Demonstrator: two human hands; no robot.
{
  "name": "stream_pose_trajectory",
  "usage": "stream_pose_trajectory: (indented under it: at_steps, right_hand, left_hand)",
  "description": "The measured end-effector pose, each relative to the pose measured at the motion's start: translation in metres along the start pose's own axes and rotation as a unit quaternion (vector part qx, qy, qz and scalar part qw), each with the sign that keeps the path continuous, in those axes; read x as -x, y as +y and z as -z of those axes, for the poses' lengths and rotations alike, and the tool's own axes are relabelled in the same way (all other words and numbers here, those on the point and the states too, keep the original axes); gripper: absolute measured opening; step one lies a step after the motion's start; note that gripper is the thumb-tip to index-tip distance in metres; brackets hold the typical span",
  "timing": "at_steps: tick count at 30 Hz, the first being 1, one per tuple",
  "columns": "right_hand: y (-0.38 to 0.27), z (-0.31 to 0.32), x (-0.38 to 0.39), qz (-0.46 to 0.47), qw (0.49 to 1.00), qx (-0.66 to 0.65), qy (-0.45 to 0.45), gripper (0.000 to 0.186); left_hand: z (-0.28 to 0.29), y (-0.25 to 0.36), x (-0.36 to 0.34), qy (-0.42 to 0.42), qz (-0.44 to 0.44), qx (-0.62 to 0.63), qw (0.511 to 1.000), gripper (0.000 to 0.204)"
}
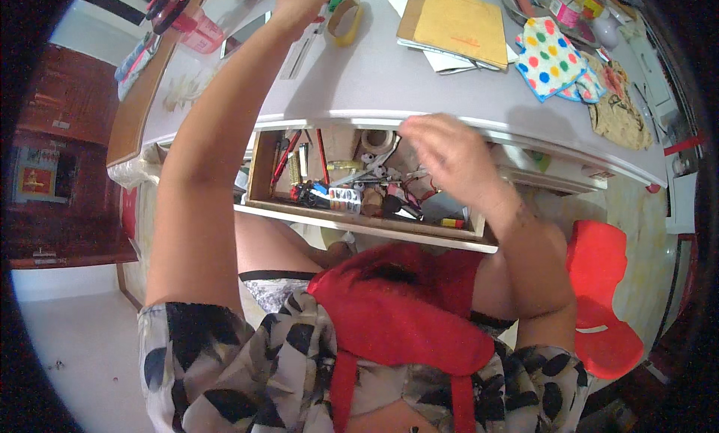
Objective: The person wipes a glass jar with a cloth and places it on a tray. They then open a drawer and remove various items including a notebook, a phone, a pencil, scissors, tape, and a key, placing them on the table. The person inspects the key and continues to remove more items from the drawer.
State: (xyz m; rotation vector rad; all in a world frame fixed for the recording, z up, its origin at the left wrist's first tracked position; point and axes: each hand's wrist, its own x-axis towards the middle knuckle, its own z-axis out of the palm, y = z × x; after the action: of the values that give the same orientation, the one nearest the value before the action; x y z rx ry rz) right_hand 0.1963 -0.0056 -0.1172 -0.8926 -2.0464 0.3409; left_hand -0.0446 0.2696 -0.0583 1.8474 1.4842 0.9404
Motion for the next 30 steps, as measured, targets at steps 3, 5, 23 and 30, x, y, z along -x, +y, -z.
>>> stream_pose_trajectory:
  at_steps: [3, 5, 23, 30]
  right_hand:
    - [0.004, 0.016, -0.003, -0.081, 0.994, -0.064, -0.024, 0.024]
    - [0.004, 0.02, -0.001, -0.074, 0.994, -0.04, -0.067, 0.024]
    - [0.016, 0.003, 0.023, -0.18, 0.912, 0.098, -0.355, 0.035]
    - [0.018, 0.002, 0.024, -0.128, 0.936, 0.067, -0.321, 0.037]
  left_hand:
    - [0.003, 0.031, 0.095, 0.098, -0.244, -0.035, 0.964, 0.02]
    - [0.006, 0.037, 0.161, 0.083, -0.409, -0.121, 0.901, 0.015]
    - [-0.134, -0.063, 0.212, -0.219, 0.004, -0.411, 0.885, 0.08]
    - [-0.145, -0.11, 0.204, -0.171, -0.013, -0.35, 0.921, 0.049]
